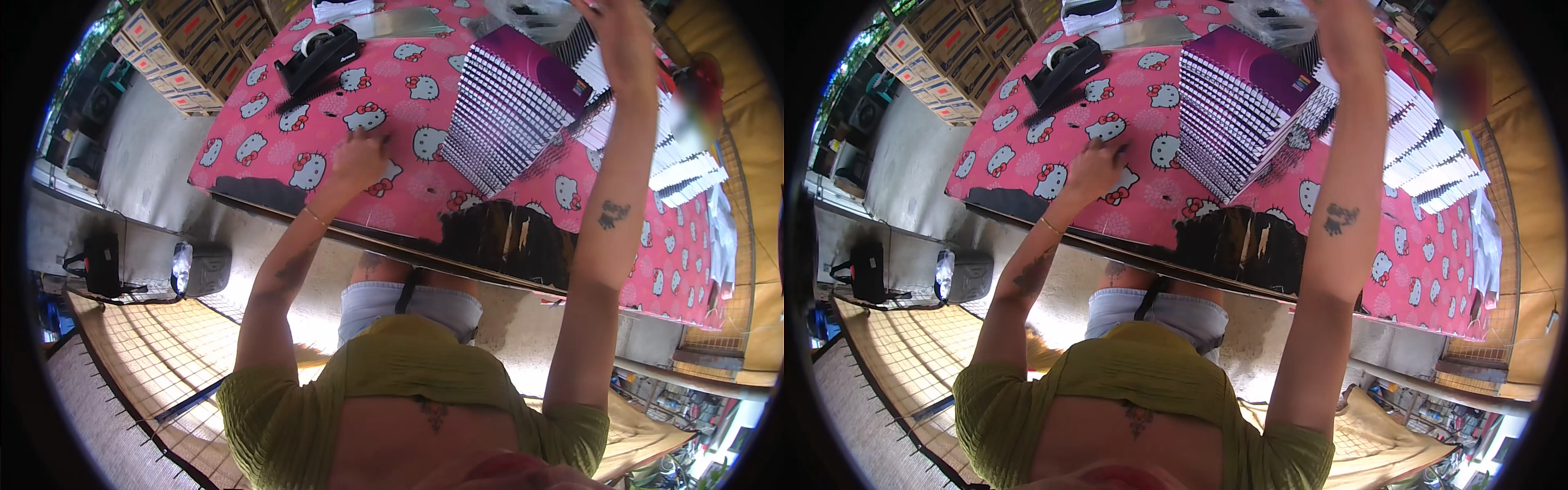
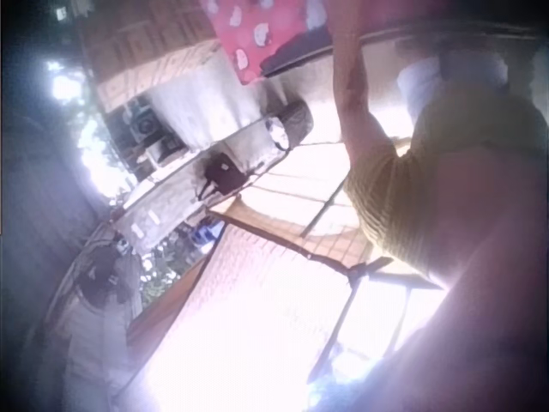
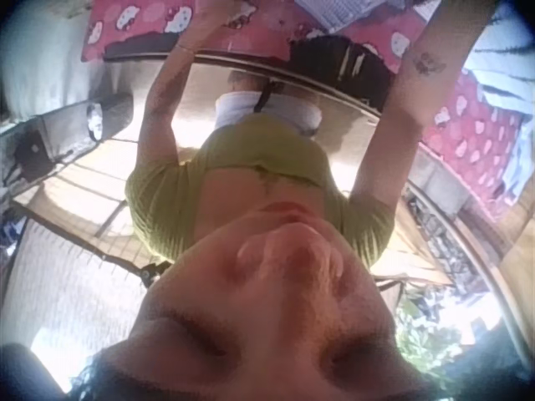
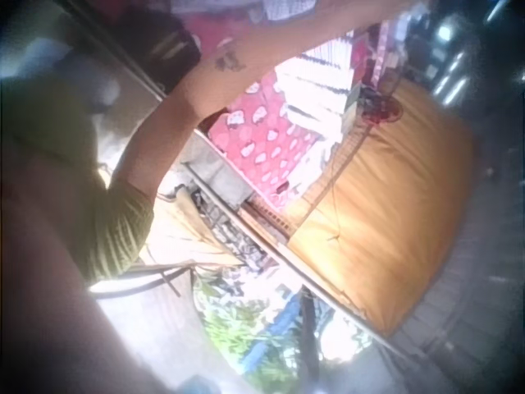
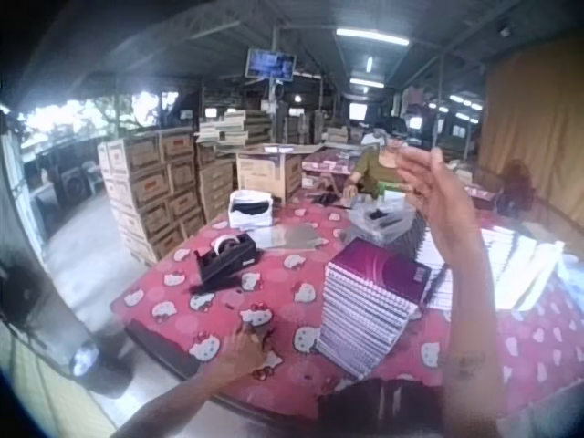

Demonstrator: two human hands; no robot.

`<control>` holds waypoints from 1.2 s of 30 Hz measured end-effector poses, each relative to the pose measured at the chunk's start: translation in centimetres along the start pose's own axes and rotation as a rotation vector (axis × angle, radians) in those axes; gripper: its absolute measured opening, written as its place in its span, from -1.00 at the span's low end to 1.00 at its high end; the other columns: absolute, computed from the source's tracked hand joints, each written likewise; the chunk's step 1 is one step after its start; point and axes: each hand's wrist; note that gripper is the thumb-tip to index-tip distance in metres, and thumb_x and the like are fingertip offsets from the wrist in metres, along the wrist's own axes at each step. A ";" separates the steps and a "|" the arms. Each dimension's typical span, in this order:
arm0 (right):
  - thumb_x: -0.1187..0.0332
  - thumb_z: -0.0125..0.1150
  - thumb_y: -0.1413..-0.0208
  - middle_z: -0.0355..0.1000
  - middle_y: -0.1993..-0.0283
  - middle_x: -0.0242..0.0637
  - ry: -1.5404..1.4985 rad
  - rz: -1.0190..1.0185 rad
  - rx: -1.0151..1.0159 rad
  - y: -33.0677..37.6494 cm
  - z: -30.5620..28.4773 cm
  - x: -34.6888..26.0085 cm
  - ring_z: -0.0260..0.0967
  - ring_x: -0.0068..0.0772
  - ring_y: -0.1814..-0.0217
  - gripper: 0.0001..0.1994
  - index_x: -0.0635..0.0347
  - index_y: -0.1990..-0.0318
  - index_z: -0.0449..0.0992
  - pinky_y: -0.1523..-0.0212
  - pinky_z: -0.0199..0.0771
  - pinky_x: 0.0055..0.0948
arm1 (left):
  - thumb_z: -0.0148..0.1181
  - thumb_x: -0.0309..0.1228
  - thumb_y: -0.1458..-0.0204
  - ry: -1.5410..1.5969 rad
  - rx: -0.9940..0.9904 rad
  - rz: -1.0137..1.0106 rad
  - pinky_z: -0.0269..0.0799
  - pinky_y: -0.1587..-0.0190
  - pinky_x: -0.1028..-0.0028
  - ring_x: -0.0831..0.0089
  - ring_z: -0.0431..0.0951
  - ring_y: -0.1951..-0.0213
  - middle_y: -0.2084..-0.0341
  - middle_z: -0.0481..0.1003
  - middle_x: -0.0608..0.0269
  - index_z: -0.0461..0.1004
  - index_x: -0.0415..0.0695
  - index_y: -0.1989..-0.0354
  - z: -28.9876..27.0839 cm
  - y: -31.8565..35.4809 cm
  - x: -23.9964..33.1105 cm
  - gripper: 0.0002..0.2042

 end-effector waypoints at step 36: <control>0.36 0.10 -0.07 0.21 -0.17 -0.29 -0.712 0.920 0.137 25.9 11.1 16.7 0.09 -0.30 -0.33 -0.60 0.24 -0.09 0.33 -0.28 0.24 -0.06 | 0.18 -0.16 -0.09 -0.027 0.124 -0.034 0.32 -0.11 0.06 -0.12 0.37 -0.12 -0.08 0.37 -0.17 0.30 -0.20 -0.22 0.6 0.7 -2.1 -0.44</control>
Point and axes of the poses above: each hand's wrist, its own y-axis away from the middle knuckle, its own z-axis out of the palm, x = y × z
